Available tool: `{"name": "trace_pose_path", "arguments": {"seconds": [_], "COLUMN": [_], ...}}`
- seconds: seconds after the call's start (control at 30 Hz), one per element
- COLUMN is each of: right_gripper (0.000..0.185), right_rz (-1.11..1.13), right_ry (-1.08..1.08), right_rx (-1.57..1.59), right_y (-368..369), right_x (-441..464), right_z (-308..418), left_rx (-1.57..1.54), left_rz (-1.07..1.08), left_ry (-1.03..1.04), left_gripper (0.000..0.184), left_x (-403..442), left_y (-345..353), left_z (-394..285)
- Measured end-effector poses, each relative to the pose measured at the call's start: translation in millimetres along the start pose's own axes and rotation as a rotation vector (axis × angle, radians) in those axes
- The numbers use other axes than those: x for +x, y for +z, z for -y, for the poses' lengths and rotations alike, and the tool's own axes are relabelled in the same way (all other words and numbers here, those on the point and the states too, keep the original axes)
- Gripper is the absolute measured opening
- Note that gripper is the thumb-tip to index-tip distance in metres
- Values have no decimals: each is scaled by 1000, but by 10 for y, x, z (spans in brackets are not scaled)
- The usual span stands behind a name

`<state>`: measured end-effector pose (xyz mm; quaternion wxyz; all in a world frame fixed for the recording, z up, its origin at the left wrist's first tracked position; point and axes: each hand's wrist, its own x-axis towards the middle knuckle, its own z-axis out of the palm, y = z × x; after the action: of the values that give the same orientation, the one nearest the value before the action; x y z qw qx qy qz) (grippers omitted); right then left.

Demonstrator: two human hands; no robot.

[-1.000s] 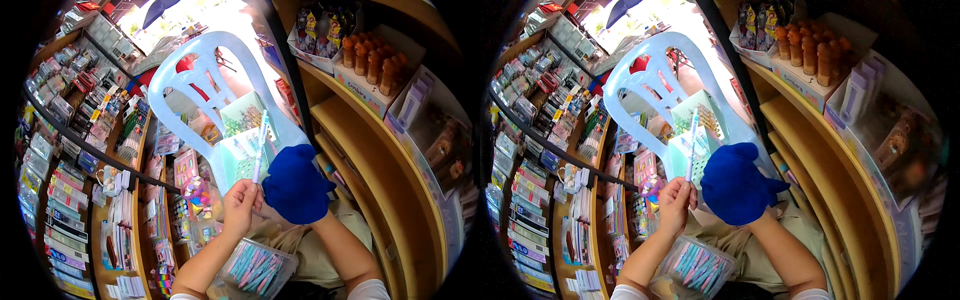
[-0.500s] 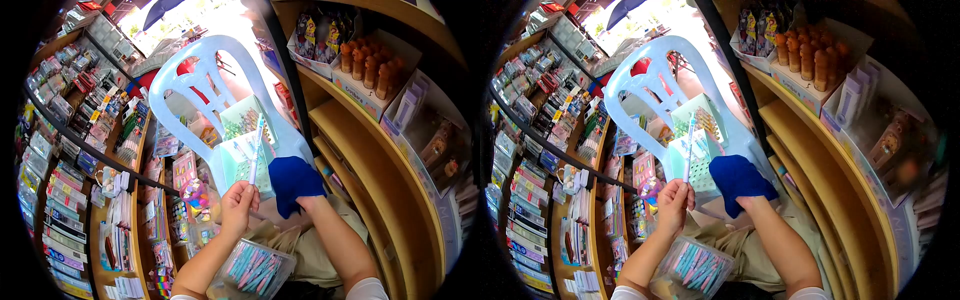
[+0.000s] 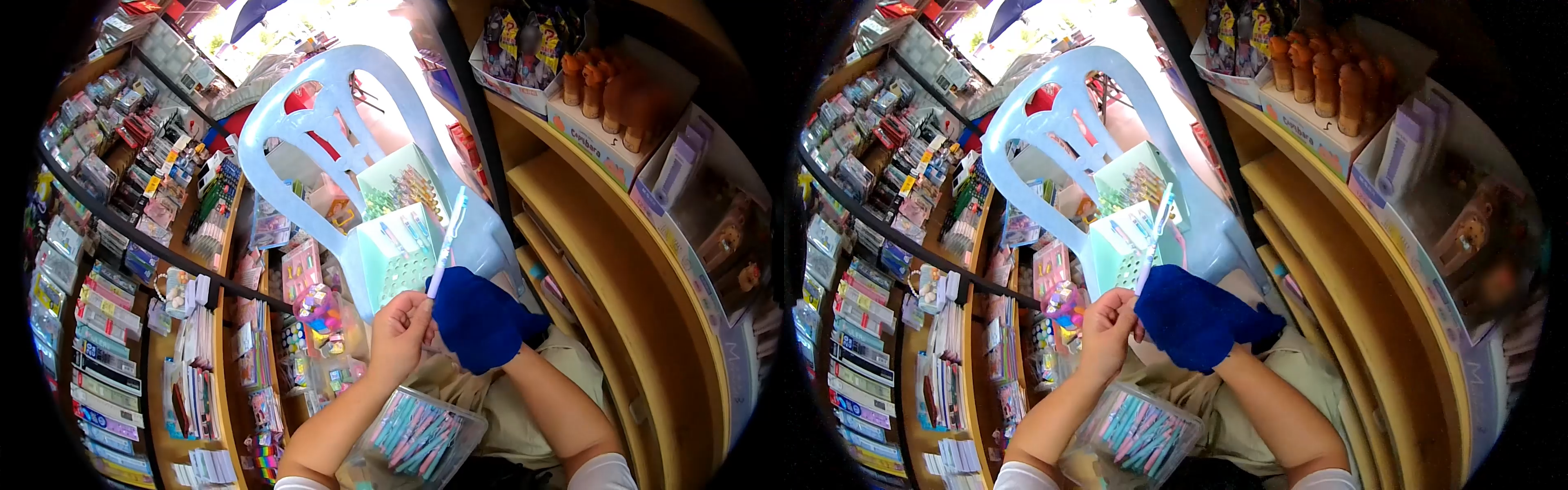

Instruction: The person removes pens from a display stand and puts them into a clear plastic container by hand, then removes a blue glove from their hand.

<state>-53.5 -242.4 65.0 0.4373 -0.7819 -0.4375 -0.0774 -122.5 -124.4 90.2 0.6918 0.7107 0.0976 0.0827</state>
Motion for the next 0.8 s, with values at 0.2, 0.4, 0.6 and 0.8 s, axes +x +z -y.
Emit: {"name": "trace_pose_path", "arguments": {"seconds": [0.2,0.4,0.6,0.8], "right_gripper": [8,6,4,7], "right_rz": [-2,30,92,216], "right_ry": [-105,-139,-326,-399], "right_rx": [-2,-143,-227,-255], "right_y": [-106,-92,178,25], "right_x": [63,-4,-76,-60], "right_z": [-42,-184,-179,-51], "left_rx": [63,82,143,12], "left_rz": [45,-48,-168,-98], "left_ry": [-38,-18,112,-9], "left_gripper": [12,9,5,11], "left_x": [-5,29,42,56], "left_y": [13,-2,38,-137], "left_z": [-2,-22,-95,-17]}}
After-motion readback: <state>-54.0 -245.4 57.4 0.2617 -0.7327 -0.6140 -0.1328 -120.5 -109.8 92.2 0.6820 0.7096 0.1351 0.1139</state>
